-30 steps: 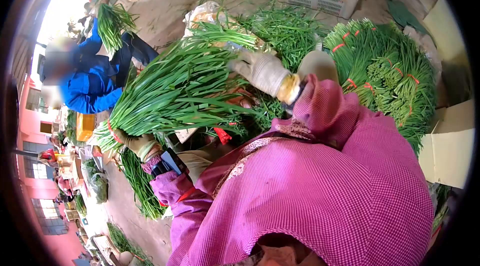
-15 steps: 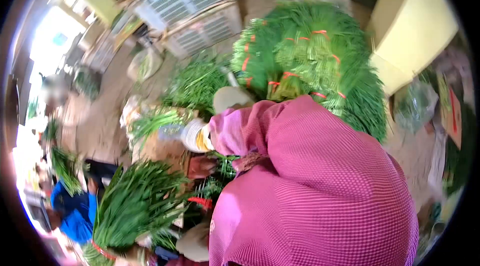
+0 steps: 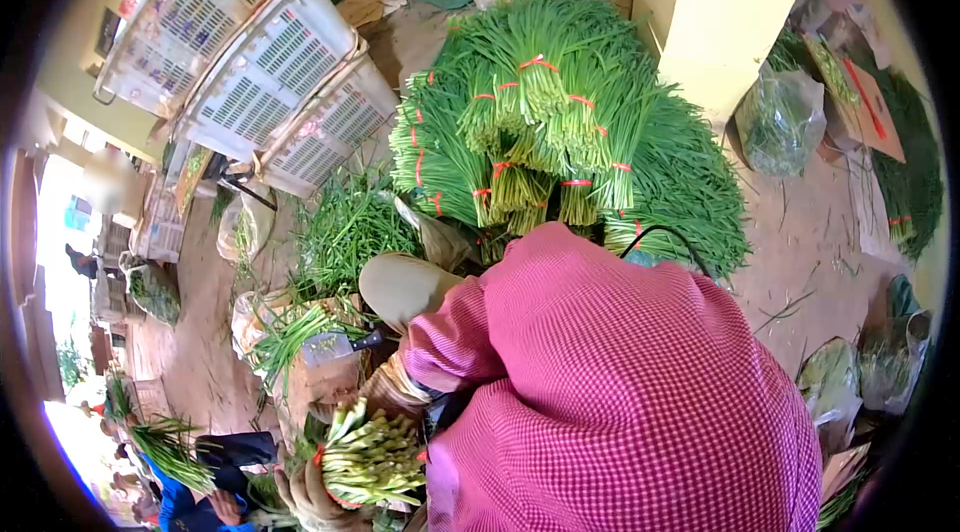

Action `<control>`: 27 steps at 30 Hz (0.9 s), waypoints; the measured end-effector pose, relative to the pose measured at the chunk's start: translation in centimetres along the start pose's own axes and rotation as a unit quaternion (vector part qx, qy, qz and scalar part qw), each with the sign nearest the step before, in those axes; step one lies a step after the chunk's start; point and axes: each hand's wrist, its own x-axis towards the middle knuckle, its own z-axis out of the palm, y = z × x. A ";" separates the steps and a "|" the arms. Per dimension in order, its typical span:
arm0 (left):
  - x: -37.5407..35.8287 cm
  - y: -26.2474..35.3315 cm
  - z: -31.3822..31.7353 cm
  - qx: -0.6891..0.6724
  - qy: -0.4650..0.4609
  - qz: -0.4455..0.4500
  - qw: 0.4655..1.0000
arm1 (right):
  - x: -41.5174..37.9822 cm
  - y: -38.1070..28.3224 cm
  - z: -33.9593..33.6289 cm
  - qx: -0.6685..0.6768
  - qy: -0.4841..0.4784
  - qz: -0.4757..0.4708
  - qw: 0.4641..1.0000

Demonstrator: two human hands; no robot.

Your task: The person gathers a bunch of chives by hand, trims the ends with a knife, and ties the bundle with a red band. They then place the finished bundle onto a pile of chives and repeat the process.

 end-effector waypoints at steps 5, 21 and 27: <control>3.4 0.6 -0.7 0.025 0.057 0.068 0.996 | -0.5 -0.5 -0.9 0.048 -0.028 0.005 0.998; 18.6 -1.1 -2.9 0.105 0.248 0.034 0.962 | -13.6 -22.4 2.7 -0.224 0.121 -0.484 0.837; 16.3 -3.1 2.8 -0.002 0.025 -0.039 0.999 | -24.2 -37.3 -4.5 -0.196 0.199 -0.550 0.787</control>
